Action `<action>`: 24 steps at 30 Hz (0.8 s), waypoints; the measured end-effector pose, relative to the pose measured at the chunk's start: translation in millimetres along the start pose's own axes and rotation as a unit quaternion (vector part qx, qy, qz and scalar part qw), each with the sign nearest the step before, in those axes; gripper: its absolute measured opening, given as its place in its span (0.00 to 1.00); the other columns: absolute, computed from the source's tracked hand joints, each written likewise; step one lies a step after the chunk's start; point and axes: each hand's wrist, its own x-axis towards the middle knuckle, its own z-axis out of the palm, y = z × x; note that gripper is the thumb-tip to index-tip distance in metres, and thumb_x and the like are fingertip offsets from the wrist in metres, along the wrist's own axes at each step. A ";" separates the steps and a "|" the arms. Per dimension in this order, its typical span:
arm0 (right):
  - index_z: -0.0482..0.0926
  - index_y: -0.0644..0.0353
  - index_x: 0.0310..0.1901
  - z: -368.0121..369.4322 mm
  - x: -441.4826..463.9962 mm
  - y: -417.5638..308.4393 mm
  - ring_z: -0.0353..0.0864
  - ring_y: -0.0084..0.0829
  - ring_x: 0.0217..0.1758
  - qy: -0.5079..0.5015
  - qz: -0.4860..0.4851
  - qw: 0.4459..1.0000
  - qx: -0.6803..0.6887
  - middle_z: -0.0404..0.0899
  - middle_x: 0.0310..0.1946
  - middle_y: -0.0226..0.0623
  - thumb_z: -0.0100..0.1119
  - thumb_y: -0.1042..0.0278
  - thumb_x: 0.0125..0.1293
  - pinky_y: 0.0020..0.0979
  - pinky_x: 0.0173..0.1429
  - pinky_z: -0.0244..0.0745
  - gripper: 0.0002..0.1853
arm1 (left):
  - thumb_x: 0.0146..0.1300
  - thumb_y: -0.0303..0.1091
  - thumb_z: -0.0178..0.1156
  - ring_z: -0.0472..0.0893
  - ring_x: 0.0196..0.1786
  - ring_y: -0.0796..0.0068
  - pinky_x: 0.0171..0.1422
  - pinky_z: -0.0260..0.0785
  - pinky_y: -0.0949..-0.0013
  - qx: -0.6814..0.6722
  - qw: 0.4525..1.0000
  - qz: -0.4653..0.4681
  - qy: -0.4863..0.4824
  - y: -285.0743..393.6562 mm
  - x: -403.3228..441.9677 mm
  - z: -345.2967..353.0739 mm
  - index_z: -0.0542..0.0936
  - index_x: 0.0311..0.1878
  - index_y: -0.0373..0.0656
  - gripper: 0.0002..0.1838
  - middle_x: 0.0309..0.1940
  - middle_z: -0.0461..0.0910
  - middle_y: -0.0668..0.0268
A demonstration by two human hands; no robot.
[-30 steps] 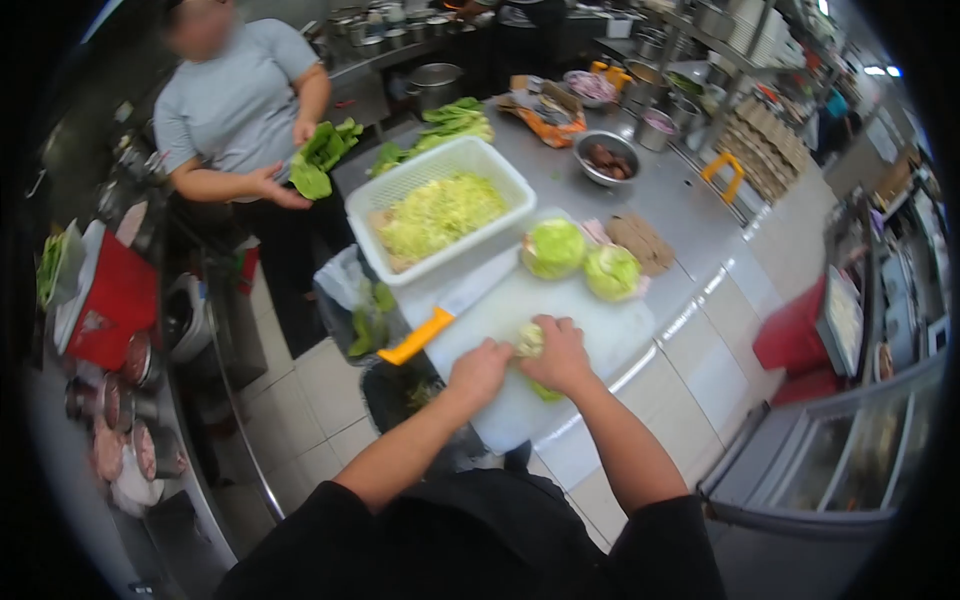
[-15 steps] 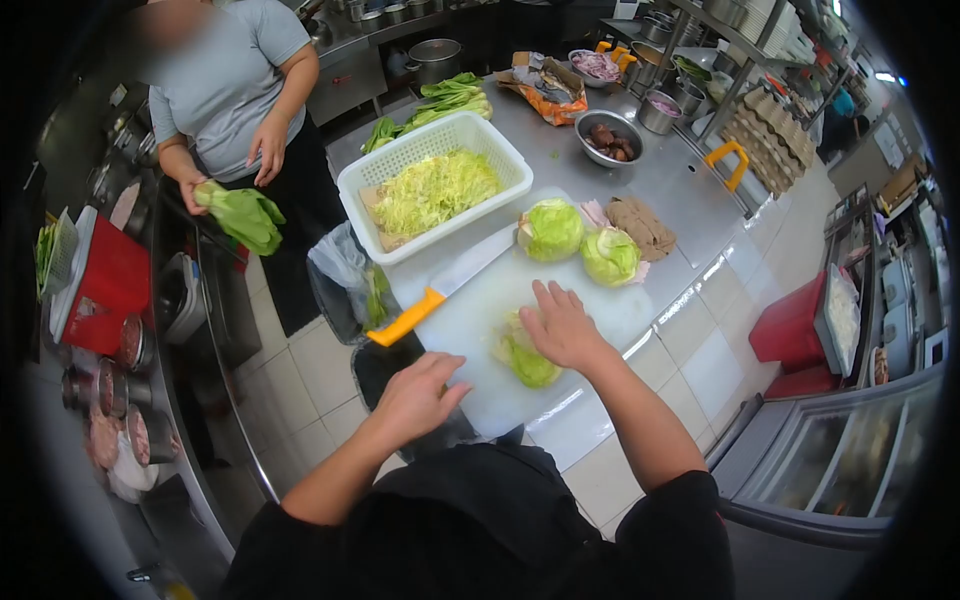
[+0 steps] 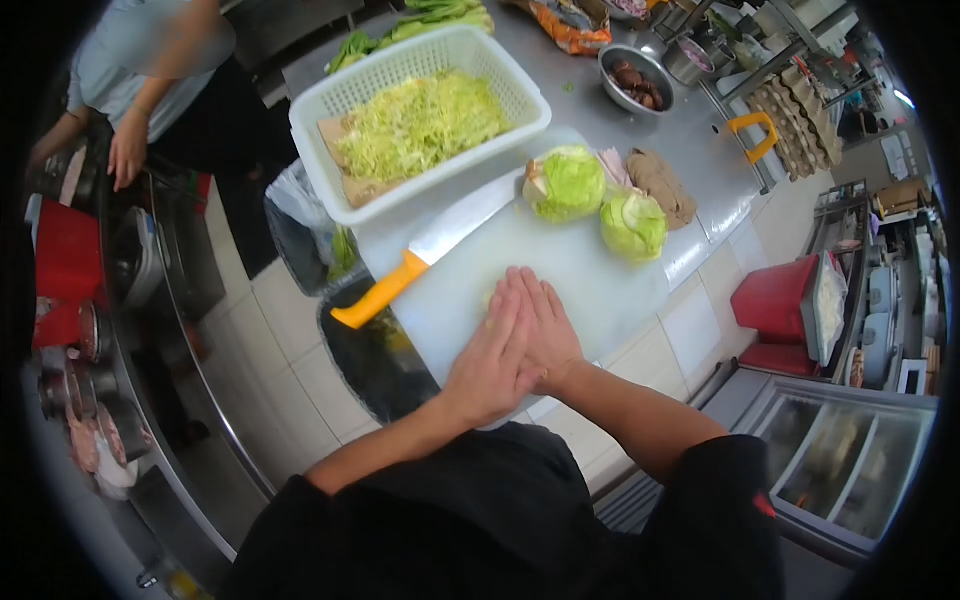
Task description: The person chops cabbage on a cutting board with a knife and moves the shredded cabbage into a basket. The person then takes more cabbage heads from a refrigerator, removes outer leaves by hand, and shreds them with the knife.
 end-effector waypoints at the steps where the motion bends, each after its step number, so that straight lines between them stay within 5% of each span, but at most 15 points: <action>1: 0.60 0.72 0.74 -1.7 0.2 -1.0 0.54 0.60 0.82 0.006 0.004 1.000 -0.007 0.56 0.77 0.64 0.56 0.51 0.66 0.57 0.82 0.52 0.42 | 0.63 0.38 0.69 0.60 0.79 0.34 0.81 0.57 0.46 -0.009 1.000 0.006 0.012 -0.5 1.8 -3.0 0.65 0.73 0.26 0.41 0.77 0.58 0.36; 4: 0.61 0.72 0.74 -17.4 2.5 -4.3 0.56 0.60 0.80 0.015 0.015 0.997 0.072 0.57 0.76 0.64 0.57 0.54 0.64 0.57 0.81 0.54 0.41 | 0.63 0.38 0.68 0.72 0.71 0.42 0.74 0.65 0.50 0.109 0.993 -0.005 0.041 -5.9 -6.7 -46.6 0.75 0.67 0.34 0.31 0.69 0.71 0.42; 7: 0.62 0.72 0.73 -17.4 -1.1 -3.7 0.58 0.61 0.79 0.062 0.002 0.993 0.096 0.59 0.76 0.63 0.57 0.59 0.62 0.58 0.79 0.56 0.40 | 0.63 0.35 0.66 0.82 0.47 0.64 0.52 0.72 0.59 0.157 0.987 -0.029 0.032 -21.4 -27.2 -87.4 0.82 0.53 0.46 0.16 0.44 0.80 0.66; 10: 0.60 0.75 0.73 -5.3 -3.5 4.5 0.60 0.64 0.76 0.097 -0.013 0.986 0.136 0.59 0.75 0.63 0.56 0.64 0.60 0.55 0.80 0.56 0.41 | 0.61 0.34 0.69 0.81 0.42 0.62 0.46 0.73 0.59 0.184 0.982 -0.034 -0.037 -13.7 -29.0 -67.6 0.82 0.50 0.47 0.14 0.40 0.79 0.68; 11: 0.60 0.75 0.73 -2.0 -4.9 6.1 0.60 0.64 0.76 0.108 -0.014 0.980 0.168 0.59 0.75 0.62 0.56 0.64 0.60 0.54 0.80 0.56 0.40 | 0.63 0.35 0.63 0.79 0.43 0.66 0.48 0.70 0.60 0.173 0.985 -0.017 -0.024 -10.6 -23.9 -56.5 0.82 0.47 0.50 0.10 0.36 0.75 0.68; 24: 0.62 0.72 0.74 10.3 -17.4 36.1 0.60 0.60 0.77 0.159 0.009 0.896 0.414 0.61 0.75 0.60 0.50 0.65 0.70 0.48 0.82 0.53 0.33 | 0.56 0.28 0.60 0.78 0.45 0.65 0.53 0.69 0.58 0.177 0.981 0.003 0.082 -32.9 3.7 10.4 0.80 0.36 0.47 0.05 0.38 0.78 0.68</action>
